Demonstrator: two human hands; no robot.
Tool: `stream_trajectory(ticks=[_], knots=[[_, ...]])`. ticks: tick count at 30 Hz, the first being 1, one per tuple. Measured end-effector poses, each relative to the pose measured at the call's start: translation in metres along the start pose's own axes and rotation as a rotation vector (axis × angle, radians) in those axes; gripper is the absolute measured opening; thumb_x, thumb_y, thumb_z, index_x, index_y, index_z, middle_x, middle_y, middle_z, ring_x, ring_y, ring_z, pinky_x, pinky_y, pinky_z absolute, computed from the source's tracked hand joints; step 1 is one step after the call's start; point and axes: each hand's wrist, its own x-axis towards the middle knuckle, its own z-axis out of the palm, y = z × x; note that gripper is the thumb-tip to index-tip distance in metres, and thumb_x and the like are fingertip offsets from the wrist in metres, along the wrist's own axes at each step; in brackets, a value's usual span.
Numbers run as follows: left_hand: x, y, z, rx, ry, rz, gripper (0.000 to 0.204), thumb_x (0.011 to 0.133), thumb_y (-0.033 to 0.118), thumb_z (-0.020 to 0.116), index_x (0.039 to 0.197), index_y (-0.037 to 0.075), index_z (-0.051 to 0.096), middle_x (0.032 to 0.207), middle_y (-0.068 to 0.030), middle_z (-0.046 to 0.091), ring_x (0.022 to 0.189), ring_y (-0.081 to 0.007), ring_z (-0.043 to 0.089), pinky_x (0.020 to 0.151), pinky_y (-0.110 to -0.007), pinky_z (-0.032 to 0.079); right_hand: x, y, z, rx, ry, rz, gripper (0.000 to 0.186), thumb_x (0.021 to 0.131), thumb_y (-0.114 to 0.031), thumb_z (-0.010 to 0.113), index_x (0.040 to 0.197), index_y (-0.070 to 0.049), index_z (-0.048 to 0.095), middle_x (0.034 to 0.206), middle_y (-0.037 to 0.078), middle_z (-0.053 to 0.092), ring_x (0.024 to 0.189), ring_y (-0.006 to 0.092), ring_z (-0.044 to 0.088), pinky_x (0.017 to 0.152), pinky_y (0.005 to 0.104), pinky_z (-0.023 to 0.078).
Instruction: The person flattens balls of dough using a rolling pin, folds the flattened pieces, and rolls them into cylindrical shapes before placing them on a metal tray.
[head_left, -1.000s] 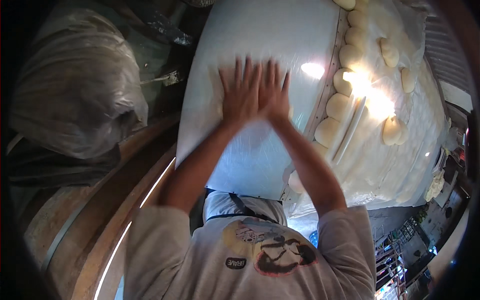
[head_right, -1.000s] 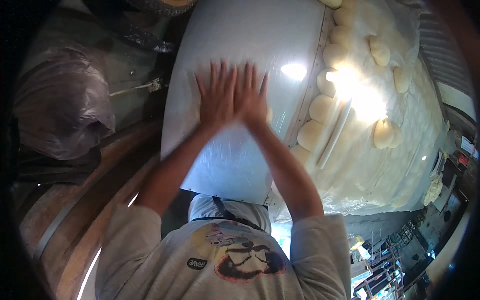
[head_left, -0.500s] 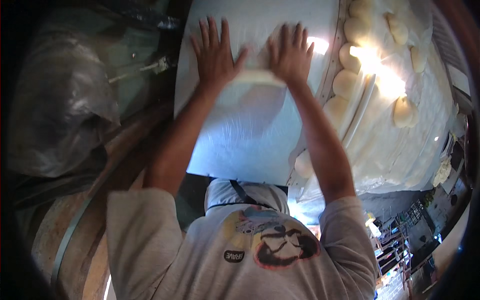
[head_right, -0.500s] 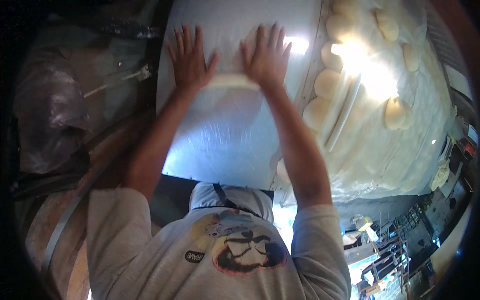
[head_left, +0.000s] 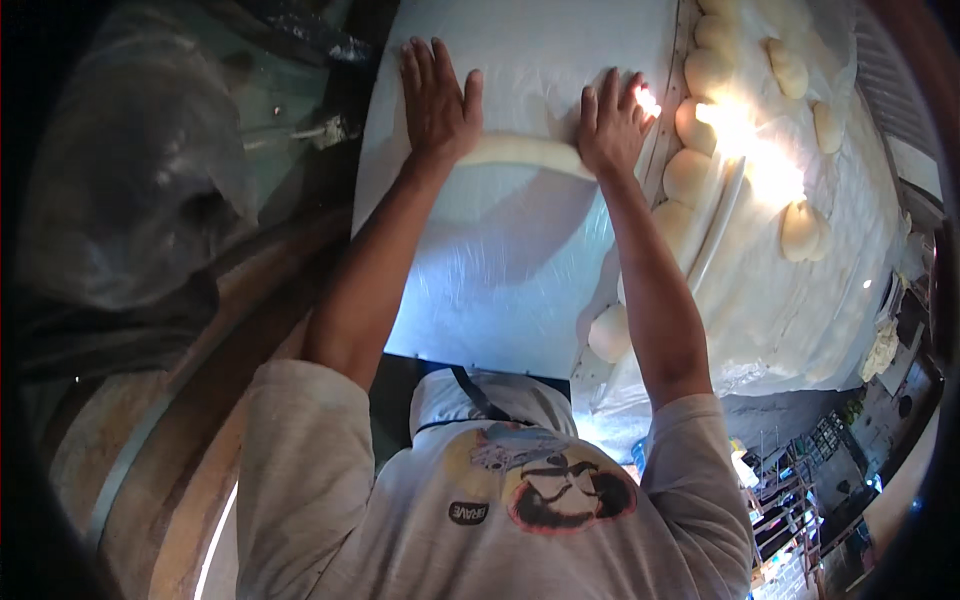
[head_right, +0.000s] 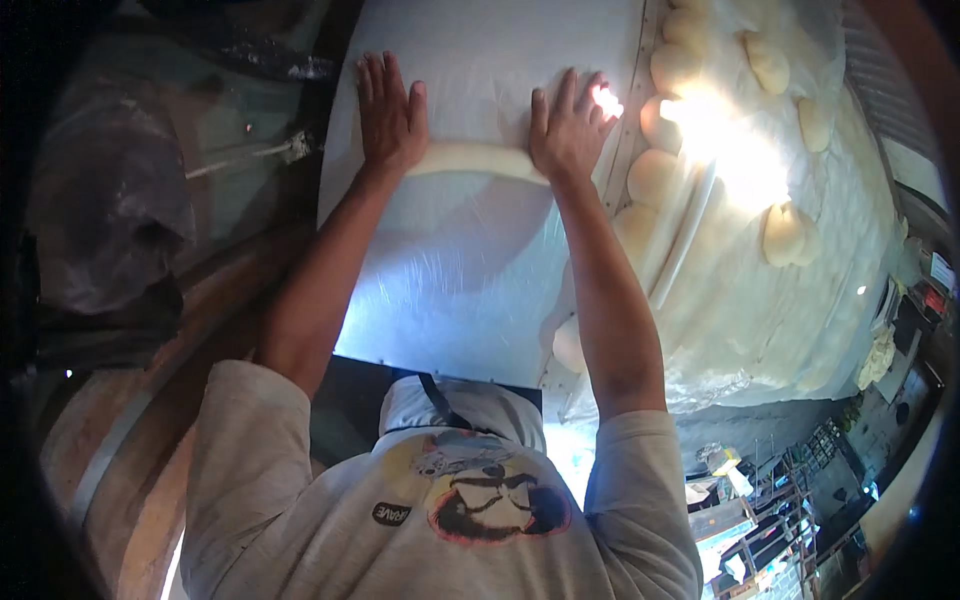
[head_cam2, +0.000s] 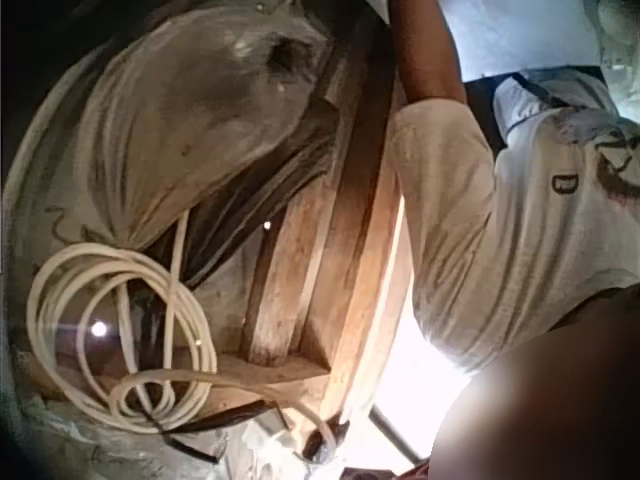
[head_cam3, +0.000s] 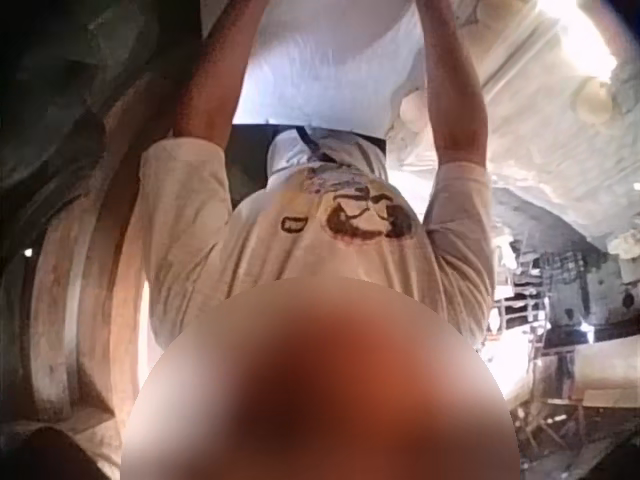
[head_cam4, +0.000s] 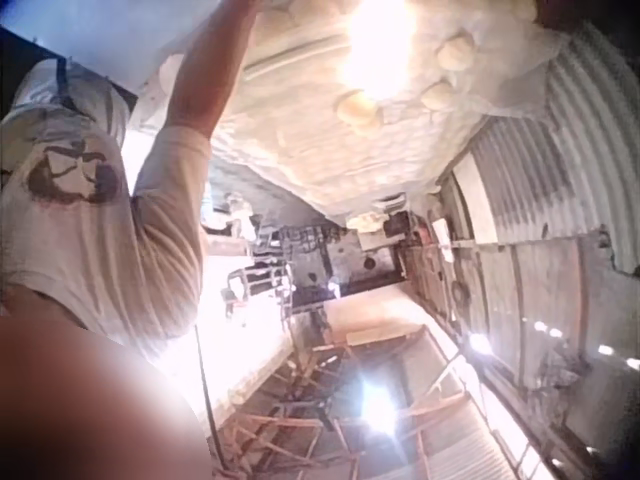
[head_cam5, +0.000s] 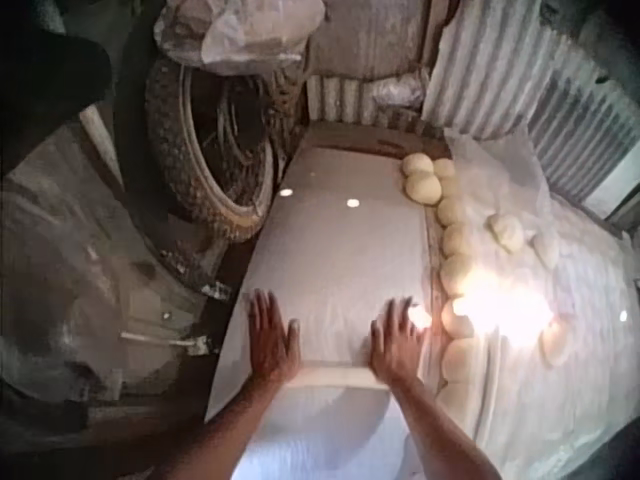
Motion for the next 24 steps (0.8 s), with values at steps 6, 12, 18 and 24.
stream_trajectory(ticks=[6,12,18,24], knots=[[-0.164,-0.001,-0.045,-0.33,-0.151,0.126,0.063,0.106,0.028,0.038,0.157,-0.006,0.02,0.165,-0.0273,0.017,0.154,-0.0404,0.015,0.125,-0.049,0.009,-0.157,0.012,-0.034,0.368,-0.28,-0.024,0.066,0.106,-0.042,0.035,0.157,-0.001,0.028,0.164,0.028,0.017,0.154,0.0392,0.014,0.124,0.0527,0.01],[-0.236,-0.005,-0.066,-0.761,0.062,-0.385,0.061,0.111,0.037,0.023,0.159,0.0,0.016,0.168,-0.0174,0.009,0.156,-0.0285,0.008,0.126,-0.043,0.007,-0.228,-0.035,-0.026,1.129,-0.187,0.223,0.075,0.092,-0.008,0.053,0.158,0.003,0.019,0.163,0.027,0.022,0.153,0.0368,0.02,0.125,0.0446,0.016],[-0.241,-0.022,-0.105,-0.133,-0.01,-0.127,0.057,0.107,0.029,0.034,0.15,-0.009,0.034,0.159,-0.0281,0.03,0.149,-0.0435,0.026,0.122,-0.05,0.021,-0.184,-0.03,-0.066,0.588,-0.162,0.026,0.062,0.072,0.009,0.062,0.132,-0.002,0.054,0.141,0.023,0.049,0.126,0.0423,0.051,0.11,0.0459,0.042],[-0.245,-0.017,-0.092,-0.01,0.079,0.09,0.051,0.108,0.033,0.035,0.139,-0.006,0.047,0.144,-0.0327,0.044,0.138,-0.0494,0.04,0.114,-0.06,0.031,-0.209,-0.05,-0.075,0.666,-0.396,-0.308,0.053,0.073,0.011,0.055,0.12,-0.01,0.069,0.133,0.017,0.063,0.137,0.0313,0.05,0.111,0.0415,0.044]])
